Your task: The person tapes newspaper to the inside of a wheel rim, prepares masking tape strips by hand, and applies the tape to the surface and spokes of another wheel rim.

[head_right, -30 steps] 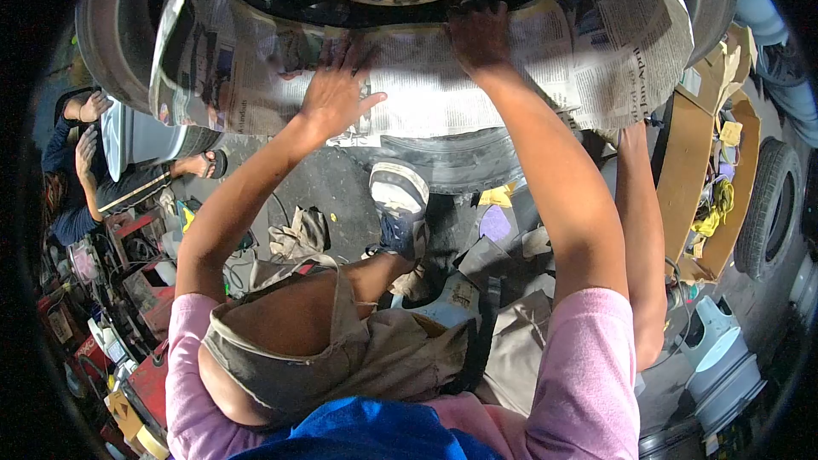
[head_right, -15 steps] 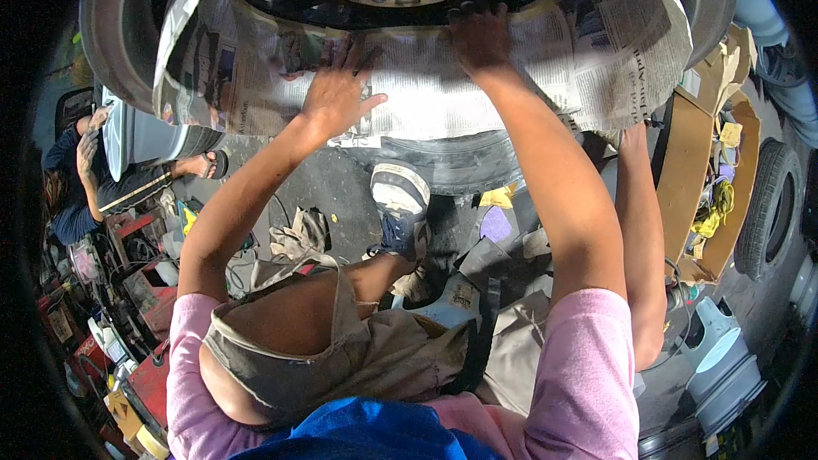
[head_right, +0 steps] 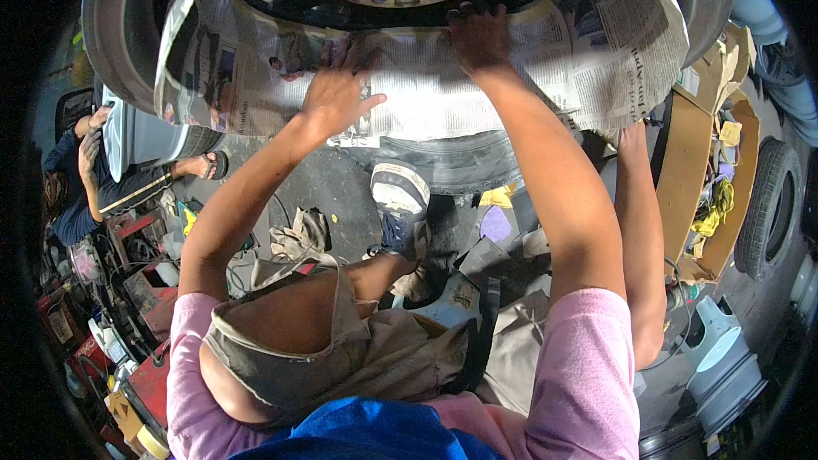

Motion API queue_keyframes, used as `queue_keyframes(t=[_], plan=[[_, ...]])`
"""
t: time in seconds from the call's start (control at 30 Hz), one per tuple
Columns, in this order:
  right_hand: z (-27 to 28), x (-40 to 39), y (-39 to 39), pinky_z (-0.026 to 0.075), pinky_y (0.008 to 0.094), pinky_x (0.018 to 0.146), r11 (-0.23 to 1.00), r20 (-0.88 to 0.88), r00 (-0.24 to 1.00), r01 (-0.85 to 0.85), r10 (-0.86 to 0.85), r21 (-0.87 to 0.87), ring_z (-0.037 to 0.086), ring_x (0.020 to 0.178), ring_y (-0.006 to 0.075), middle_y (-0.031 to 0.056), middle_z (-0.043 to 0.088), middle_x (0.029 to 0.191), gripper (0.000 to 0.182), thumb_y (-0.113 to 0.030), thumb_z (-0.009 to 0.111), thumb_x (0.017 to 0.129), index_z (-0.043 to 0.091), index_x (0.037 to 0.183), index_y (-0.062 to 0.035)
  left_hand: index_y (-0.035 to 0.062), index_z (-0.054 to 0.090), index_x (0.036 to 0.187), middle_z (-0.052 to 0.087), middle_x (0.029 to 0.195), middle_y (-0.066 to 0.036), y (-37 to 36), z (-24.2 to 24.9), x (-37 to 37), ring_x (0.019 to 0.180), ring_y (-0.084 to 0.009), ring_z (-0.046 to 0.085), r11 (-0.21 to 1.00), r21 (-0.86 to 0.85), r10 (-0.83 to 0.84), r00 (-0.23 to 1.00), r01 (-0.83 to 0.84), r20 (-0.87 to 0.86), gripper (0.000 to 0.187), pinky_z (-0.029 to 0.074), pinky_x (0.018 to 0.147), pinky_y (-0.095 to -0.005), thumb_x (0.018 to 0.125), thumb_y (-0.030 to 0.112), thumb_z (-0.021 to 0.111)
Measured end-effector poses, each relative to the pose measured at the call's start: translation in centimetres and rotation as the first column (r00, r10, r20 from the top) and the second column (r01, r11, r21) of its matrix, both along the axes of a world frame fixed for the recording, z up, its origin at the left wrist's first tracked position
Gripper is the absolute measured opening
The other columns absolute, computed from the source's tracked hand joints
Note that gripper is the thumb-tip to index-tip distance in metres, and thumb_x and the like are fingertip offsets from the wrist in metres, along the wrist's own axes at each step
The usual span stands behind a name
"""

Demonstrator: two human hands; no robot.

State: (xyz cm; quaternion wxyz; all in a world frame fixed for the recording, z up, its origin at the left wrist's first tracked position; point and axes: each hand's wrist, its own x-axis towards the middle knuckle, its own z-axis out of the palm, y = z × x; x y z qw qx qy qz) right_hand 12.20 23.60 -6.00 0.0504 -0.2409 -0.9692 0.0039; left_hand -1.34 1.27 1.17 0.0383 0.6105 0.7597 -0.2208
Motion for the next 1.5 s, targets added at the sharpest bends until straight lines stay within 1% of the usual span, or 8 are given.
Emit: queue_keyframes(t=[0.4,0.6,0.67,0.77,0.9,0.97,1.1,1.5], plan=[[0.0,-0.1,0.0,0.036,0.0594,0.105,0.999,0.012,1.000,0.012,-0.011,-0.042,0.060,0.122,0.0282,0.0079,0.069,0.126,0.037,-0.044,0.060,0.098,0.072,0.121,-0.0181,0.0175,0.044,0.158,0.038,0.160,-0.026,0.0,-0.9,0.0,0.152,-0.0401,0.032,0.996,0.093,0.009,1.000,-0.010,0.013,0.078,0.018,0.126,-0.0539,0.096,0.062,0.058],[-1.9,-0.1,0.5,0.040,0.0674,0.101,1.000,-0.150,0.988,-0.024,0.026,0.019,0.062,0.117,0.0318,0.0095,0.067,0.117,0.030,-0.040,0.061,0.098,0.068,0.112,-0.0140,0.0239,0.034,0.163,0.041,0.160,-0.026,1.5,0.9,0.3,0.138,-0.0343,0.054,0.934,-0.287,0.238,0.970,-0.213,0.055,0.085,0.038,0.116,-0.0490,0.095,0.072,0.051],[-2.3,-0.1,0.7,0.040,0.0678,0.101,0.999,-0.146,0.989,-0.027,0.023,-0.028,0.062,0.118,0.0322,0.0092,0.066,0.117,0.029,-0.039,0.062,0.097,0.069,0.111,-0.0144,0.0076,0.070,0.129,0.076,0.092,-0.019,0.4,-0.2,-0.6,0.088,-0.0358,0.075,0.994,-0.011,0.113,0.992,-0.112,0.050,0.077,0.058,0.086,-0.0450,0.092,0.074,0.054],[-2.1,0.1,0.4,0.041,0.0669,0.101,0.999,-0.161,0.987,-0.024,0.028,0.028,0.062,0.117,0.0324,0.0096,0.067,0.117,0.028,-0.037,0.063,0.096,0.069,0.111,-0.0143,0.0041,0.073,0.118,0.076,0.079,-0.016,1.2,0.9,-0.7,0.078,-0.0322,0.076,0.970,-0.140,0.186,0.978,-0.198,-0.097,0.079,0.059,0.078,-0.0447,0.090,0.076,0.055],[-0.8,0.1,0.3,0.033,0.0601,0.109,0.999,-0.035,0.999,0.012,-0.014,-0.045,0.060,0.127,0.0253,0.0077,0.067,0.134,0.038,-0.042,0.057,0.097,0.071,0.124,-0.0193,0.0008,0.070,0.125,0.076,0.105,-0.021,0.5,2.1,-1.6,0.102,-0.0345,0.074,0.978,-0.109,0.171,0.984,-0.176,-0.053,0.086,0.055,0.094,-0.0516,0.090,0.078,0.052],[-0.8,-0.1,0.2,0.034,0.0581,0.107,1.000,0.003,1.000,0.026,-0.026,-0.012,0.060,0.126,0.0239,0.0068,0.068,0.131,0.038,-0.043,0.054,0.099,0.072,0.123,-0.0182,-0.0026,0.062,0.137,0.061,0.139,-0.027,-0.1,0.8,-2.1,0.136,-0.0385,0.054,0.945,0.311,-0.007,0.955,0.104,-0.297,0.094,0.037,0.115,-0.0609,0.091,0.078,0.051],[0.7,-0.6,-0.1,0.035,0.0563,0.106,0.998,0.083,0.996,0.040,-0.035,-0.054,0.062,0.123,0.0237,0.0064,0.070,0.128,0.039,-0.044,0.051,0.101,0.074,0.119,-0.0174,-0.0036,0.050,0.148,0.038,0.160,-0.027,1.8,-1.8,-1.9,0.154,-0.0391,0.028,0.998,0.041,0.050,0.990,-0.045,-0.131,0.099,0.016,0.124,-0.0621,0.090,0.077,0.051],[-0.7,-1.5,0.8,0.037,0.0653,0.103,0.997,0.072,0.997,0.036,-0.031,-0.064,0.070,0.109,0.0335,0.0143,0.075,0.111,0.051,-0.059,0.058,0.096,0.074,0.107,-0.0123,-0.0032,0.038,0.155,0.035,0.162,-0.023,3.3,-3.0,-0.8,0.151,-0.0405,0.031,0.980,0.135,0.131,0.984,-0.147,0.123,0.106,0.021,0.124,-0.0563,0.088,0.078,0.053]])
